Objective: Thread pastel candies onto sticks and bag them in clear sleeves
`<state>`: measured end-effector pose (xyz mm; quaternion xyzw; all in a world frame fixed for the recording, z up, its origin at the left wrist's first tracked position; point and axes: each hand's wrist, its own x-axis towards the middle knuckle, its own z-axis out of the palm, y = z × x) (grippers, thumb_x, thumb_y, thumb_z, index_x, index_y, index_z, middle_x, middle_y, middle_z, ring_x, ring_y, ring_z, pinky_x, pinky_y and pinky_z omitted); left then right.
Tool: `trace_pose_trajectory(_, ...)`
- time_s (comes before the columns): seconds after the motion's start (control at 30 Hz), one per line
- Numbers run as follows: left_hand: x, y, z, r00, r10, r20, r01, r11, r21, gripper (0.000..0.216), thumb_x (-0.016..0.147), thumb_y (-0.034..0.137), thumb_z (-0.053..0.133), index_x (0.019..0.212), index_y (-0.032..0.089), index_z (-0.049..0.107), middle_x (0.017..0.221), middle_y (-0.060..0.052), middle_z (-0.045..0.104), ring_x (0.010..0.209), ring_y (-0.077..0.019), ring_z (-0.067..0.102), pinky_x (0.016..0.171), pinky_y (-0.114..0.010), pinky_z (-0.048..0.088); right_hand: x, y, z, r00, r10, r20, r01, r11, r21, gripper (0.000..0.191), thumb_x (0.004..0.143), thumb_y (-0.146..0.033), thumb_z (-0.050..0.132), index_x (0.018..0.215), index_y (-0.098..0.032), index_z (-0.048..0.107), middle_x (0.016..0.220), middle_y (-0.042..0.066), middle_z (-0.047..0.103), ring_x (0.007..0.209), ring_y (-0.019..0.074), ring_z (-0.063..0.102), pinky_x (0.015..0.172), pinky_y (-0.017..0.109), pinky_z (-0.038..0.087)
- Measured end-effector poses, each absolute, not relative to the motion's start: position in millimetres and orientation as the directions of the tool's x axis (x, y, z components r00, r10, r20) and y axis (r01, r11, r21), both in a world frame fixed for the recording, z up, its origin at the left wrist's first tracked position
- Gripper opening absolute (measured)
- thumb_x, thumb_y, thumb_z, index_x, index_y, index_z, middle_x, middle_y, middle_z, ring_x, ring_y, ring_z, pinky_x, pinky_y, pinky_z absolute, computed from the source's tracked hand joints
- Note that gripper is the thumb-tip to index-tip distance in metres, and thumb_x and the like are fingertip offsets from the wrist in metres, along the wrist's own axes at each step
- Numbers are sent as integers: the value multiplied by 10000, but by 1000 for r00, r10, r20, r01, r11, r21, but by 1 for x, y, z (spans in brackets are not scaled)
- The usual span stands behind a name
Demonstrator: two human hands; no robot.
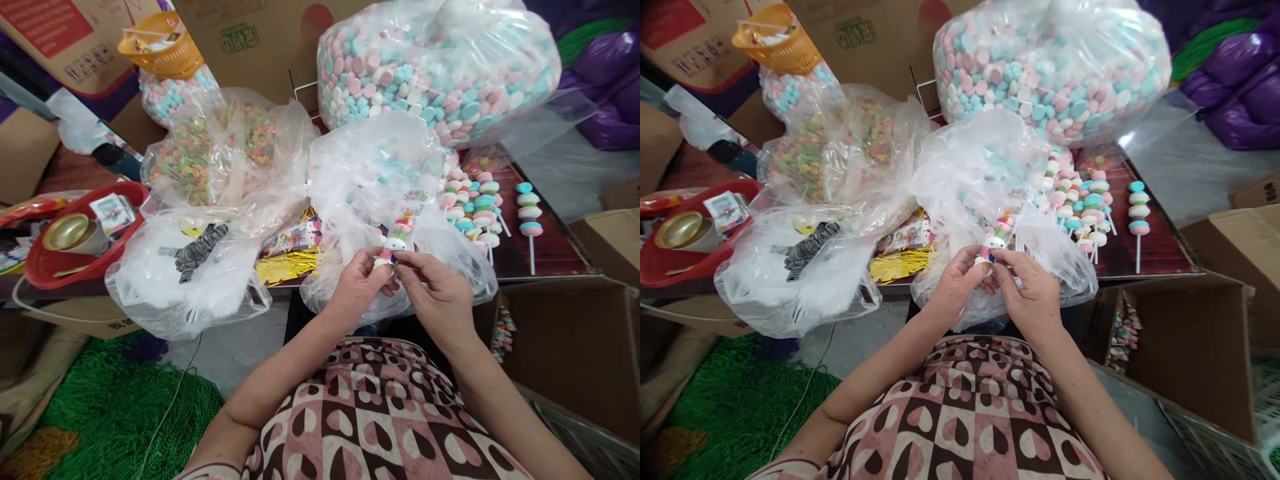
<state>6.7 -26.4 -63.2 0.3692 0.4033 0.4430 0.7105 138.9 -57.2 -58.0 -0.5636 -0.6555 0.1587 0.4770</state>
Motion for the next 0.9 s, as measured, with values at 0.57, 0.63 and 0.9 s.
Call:
trace_pose_trajectory(0.57,6,-28,-58,421,841,-340,-323,490,810,403,732,317,656,1095,176,549,740,2,663,625,-162,660,576,-281,519,143,-55,-72,230,937,264,509,116,-853,212,880,-308,603,1005,-225,753,902,40,782,773,207,731,755,348,589)
trace_pose_trajectory(0.63,7,-27,-59,407,845,-346,-316,486,815,399,726,310,673,1080,171,554,709,6,659,607,-157,652,570,-278,514,143,-56,-73,245,941,233,466,97,-880,209,871,-311,614,1005,-222,747,907,40,780,775,203,729,764,352,586)
trace_pose_trajectory(0.9,12,-28,-64,366,871,-327,-318,448,836,297,750,341,655,975,163,581,558,37,608,486,-113,572,495,-237,477,140,-59,-80,273,940,205,407,81,-910,225,859,-314,623,1019,-214,745,877,42,774,755,192,718,744,343,571)
